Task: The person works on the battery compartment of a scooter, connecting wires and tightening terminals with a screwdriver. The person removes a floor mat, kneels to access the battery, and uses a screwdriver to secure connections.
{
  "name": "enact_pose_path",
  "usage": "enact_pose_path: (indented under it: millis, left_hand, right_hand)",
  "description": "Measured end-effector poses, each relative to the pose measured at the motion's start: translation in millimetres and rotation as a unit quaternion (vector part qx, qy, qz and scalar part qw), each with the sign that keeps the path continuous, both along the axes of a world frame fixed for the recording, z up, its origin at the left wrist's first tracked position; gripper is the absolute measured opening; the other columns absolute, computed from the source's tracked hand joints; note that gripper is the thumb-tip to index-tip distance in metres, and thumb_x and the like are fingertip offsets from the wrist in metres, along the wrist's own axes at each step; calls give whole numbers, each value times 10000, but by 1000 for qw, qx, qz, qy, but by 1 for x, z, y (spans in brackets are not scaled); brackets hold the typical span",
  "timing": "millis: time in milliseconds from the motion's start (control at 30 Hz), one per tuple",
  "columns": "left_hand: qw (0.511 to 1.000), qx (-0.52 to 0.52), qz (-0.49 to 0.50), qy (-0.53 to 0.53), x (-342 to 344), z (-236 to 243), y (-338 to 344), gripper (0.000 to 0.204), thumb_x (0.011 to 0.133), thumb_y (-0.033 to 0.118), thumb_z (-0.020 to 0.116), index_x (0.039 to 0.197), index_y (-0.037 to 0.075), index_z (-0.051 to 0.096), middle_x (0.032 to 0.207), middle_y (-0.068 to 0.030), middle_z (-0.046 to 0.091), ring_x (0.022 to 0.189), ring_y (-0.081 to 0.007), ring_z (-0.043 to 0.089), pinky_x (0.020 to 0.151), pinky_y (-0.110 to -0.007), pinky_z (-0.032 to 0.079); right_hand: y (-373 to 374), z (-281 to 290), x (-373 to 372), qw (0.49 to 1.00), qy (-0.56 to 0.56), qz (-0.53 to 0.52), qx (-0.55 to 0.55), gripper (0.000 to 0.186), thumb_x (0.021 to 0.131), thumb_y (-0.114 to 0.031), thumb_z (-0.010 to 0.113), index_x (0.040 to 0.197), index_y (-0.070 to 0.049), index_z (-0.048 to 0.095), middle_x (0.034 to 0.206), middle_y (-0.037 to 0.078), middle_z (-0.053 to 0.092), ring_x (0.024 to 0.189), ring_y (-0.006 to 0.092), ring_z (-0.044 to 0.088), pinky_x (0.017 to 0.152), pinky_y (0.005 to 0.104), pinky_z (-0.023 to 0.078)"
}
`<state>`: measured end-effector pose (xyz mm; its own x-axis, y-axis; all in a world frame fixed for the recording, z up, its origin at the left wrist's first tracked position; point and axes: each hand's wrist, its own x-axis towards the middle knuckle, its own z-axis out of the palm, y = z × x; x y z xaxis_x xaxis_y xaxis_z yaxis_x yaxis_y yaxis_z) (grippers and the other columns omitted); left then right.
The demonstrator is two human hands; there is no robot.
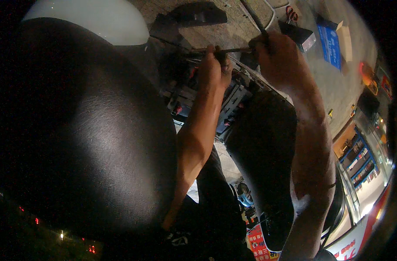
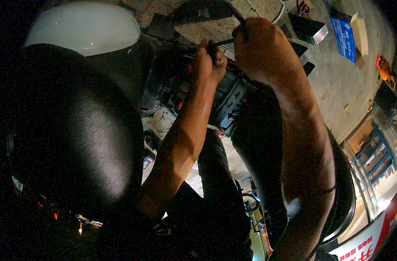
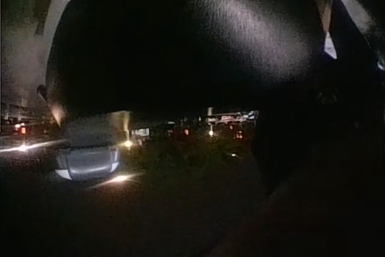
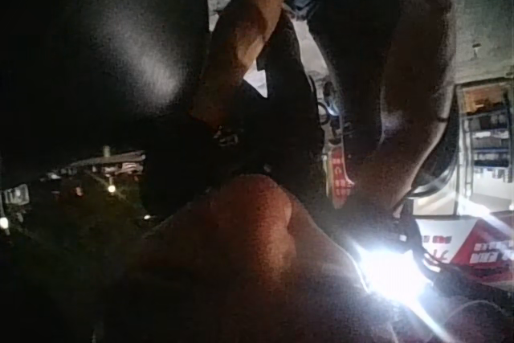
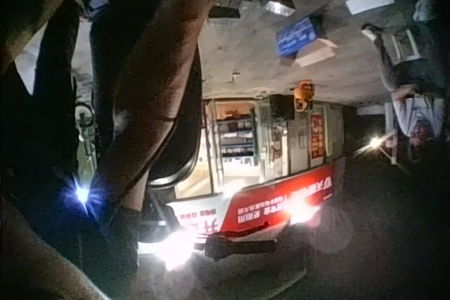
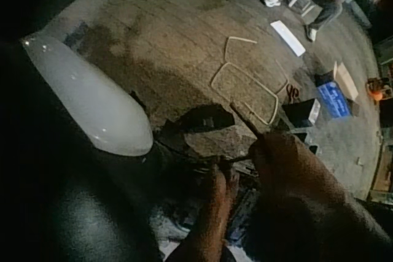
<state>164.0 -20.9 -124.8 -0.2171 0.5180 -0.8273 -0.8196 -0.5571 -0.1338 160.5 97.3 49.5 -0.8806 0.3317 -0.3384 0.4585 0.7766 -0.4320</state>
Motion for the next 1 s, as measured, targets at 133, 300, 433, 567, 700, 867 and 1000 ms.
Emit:
enact_pose_path:
  millis: [133,300,433,567,700,867,1000]
  left_hand:
    - [998,13,46,-27,-6,0,-1,256,982,296,461,844,94,540,668,-23,488,530,-152,419,464,-285,323]
    - [993,-110,-32,-26,-9,15,-15,228,959,227,434,801,90,524,693,-22,493,563,-141,433,482,-300,342]
    - [993,-107,-43,-6,2,-3,-13,270,934,189,446,673,123,464,602,-11,437,511,-133,379,493,-294,333]
    - [992,-99,-78,-19,0,25,-6,264,910,175,499,658,119,444,562,-5,402,484,-129,343,484,-274,293]
    - [966,-133,-188,114,19,-28,-17,196,901,217,502,735,113,509,632,-35,485,498,-160,390,466,-298,330]
    - [979,-168,-108,-48,33,-43,-14,199,895,204,482,715,119,496,622,-45,492,473,-178,403,440,-317,334]
    - [980,-131,-111,-101,45,-38,19,204,890,193,465,699,125,486,614,-53,498,452,-192,413,418,-333,338]
  right_hand:
    - [7,15,-19,977,-124,172,12,188,879,24,505,1005,-26,636,926,176,660,895,371,632,763,409,526]
    - [-6,7,-9,962,-101,238,-90,265,748,69,610,993,-24,571,892,190,643,897,380,627,744,426,524]
    - [-41,18,4,979,-132,51,-145,252,753,43,612,981,-7,517,838,239,620,830,450,619,710,472,506]
    - [-37,2,19,977,-97,-54,-180,135,851,-62,552,964,12,547,846,266,624,807,445,620,704,472,490]
    - [-33,-1,10,961,-181,-117,-175,230,908,-174,513,966,24,616,843,210,653,727,324,624,678,426,488]
    - [-38,16,29,906,-213,-304,-206,259,930,-192,505,1059,19,581,905,189,647,777,302,627,702,379,498]
    - [-16,74,31,985,-45,48,159,676,777,0,641,1397,-105,393,1349,195,480,1222,353,490,1006,494,415]
